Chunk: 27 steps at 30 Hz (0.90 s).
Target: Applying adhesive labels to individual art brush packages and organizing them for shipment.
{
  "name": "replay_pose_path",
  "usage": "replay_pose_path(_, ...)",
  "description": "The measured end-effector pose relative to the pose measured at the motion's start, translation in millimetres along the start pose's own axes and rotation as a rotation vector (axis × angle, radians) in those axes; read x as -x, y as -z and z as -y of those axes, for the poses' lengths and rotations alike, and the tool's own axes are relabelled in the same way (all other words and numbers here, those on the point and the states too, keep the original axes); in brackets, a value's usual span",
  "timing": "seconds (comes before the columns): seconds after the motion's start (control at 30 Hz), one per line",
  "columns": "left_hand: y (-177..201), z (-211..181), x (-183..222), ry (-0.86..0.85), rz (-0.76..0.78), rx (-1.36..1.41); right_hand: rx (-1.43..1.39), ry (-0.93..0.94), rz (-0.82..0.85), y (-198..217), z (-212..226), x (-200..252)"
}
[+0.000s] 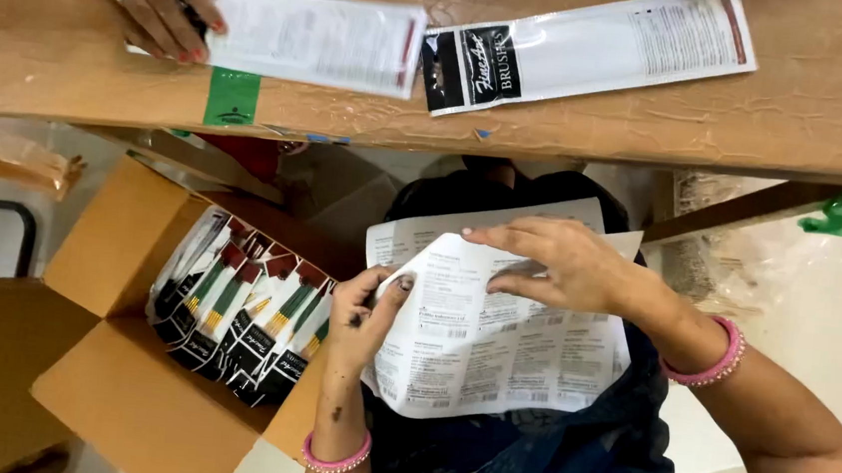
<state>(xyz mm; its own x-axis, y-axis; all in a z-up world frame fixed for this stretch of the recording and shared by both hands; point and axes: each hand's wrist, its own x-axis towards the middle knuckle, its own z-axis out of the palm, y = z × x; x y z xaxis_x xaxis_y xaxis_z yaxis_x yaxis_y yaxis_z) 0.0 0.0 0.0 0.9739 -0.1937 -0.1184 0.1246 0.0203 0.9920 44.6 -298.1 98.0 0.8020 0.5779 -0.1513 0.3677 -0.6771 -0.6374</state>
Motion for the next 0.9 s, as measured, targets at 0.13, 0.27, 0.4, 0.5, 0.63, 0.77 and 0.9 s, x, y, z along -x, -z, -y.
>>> replay_pose_path(0.13, -20.7, -37.2, -0.2, -0.009, -0.003, -0.126, 0.101, 0.356, -0.332, 2.1, 17.5, 2.0)
replay_pose_path(0.27, -37.1, -80.6, 4.8, -0.383, -0.008, -0.251, 0.034, 0.312, -0.316, 2.0, 26.3, 2.0)
replay_pose_path(0.4, -38.9, -93.0, 14.0, -0.29, 0.001, -0.376, -0.007, 0.359, -0.404, 3.2, 33.8, 4.4)
replay_pose_path(0.5, -40.3, -100.4, 15.7, -0.482, 0.011, -0.457, -0.061, 0.348, -0.391, 5.7, 38.3, 6.8)
replay_pose_path(0.63, -43.3, -106.6, 18.8, -0.502, 0.03, -0.505, -0.048, 0.347, -0.409, 5.7, 42.3, 10.0)
replay_pose_path(0.77, -46.2, -106.6, 16.9, -0.492, 0.02, -0.544, 0.11, 0.484, -0.531, 1.8, 39.4, 14.7)
replay_pose_path(0.9, -43.3, -100.8, 15.5, -0.496, 0.046, -0.48, 0.396, 0.586, -0.608, -3.6, 34.6, 21.1)
